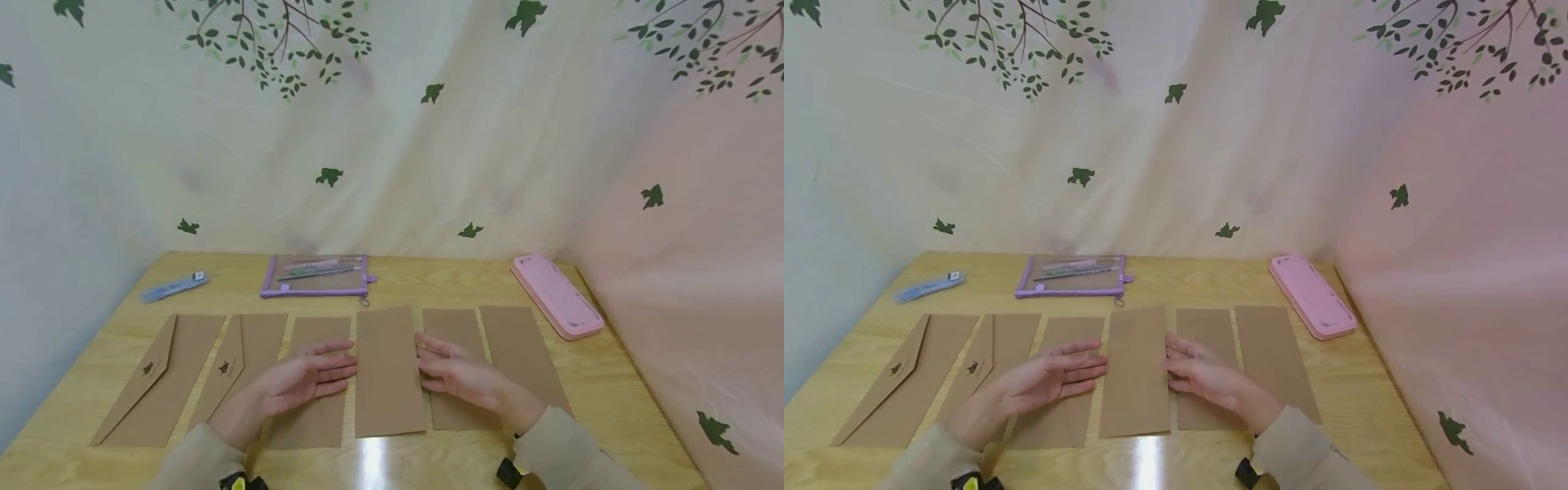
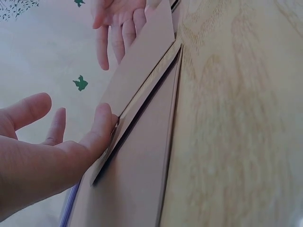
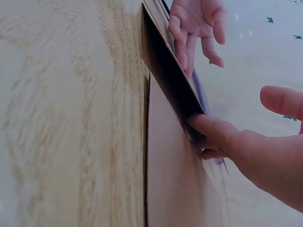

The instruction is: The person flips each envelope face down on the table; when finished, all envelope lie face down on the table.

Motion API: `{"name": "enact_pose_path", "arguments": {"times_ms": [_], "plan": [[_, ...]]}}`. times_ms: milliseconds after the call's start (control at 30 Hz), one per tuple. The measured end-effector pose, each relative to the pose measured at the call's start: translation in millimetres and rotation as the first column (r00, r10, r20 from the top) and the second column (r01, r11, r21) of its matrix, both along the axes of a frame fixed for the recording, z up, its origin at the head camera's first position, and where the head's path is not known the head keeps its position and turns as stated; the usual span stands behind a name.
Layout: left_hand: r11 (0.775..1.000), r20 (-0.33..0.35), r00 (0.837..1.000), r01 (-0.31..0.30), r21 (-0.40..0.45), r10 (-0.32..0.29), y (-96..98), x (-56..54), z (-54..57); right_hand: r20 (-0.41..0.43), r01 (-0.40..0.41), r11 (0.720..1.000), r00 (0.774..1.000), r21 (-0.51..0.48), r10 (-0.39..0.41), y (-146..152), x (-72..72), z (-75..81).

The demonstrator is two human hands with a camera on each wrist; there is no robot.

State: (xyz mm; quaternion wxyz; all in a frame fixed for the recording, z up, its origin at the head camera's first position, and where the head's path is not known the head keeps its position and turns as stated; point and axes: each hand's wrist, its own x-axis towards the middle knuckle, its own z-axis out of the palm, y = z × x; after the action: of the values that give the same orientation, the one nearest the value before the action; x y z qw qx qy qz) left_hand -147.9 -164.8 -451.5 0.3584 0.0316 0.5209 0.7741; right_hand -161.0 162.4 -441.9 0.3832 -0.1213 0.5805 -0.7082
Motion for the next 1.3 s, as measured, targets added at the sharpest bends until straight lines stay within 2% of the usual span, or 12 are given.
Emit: {"name": "enact_pose_path", "arguments": {"times_ms": [167, 767, 1067, 1300], "plan": [[1.000, -0.010, 1.000, -0.007, 0.015, 0.007, 0.0, -2.0, -0.7, -0.003, 0.027, 1.000, 1.000, -0.002, -0.027, -0.4, 0.3, 2.4], [1.000, -0.002, 1.000, -0.011, 0.009, 0.011, -2.6, -3.3, 1.5, -0.005, 0.043, 0.999, 0.999, -0.019, -0.043, 0.6, 0.8, 1.0], [1.000, 0.000, 1.000, -0.011, 0.001, 0.011, -3.3, -3.4, 1.4, -0.010, 0.012, 1.000, 1.000, -0.010, -0.013, 1.1, 0.9, 3.0], [1.000, -0.004, 1.000, -0.010, 0.001, 0.010, -5.0, -4.5, 1.4, 0.016, 0.010, 1.000, 1.000, -0.001, -0.010, -0.2, 1.0, 4.2]]}}
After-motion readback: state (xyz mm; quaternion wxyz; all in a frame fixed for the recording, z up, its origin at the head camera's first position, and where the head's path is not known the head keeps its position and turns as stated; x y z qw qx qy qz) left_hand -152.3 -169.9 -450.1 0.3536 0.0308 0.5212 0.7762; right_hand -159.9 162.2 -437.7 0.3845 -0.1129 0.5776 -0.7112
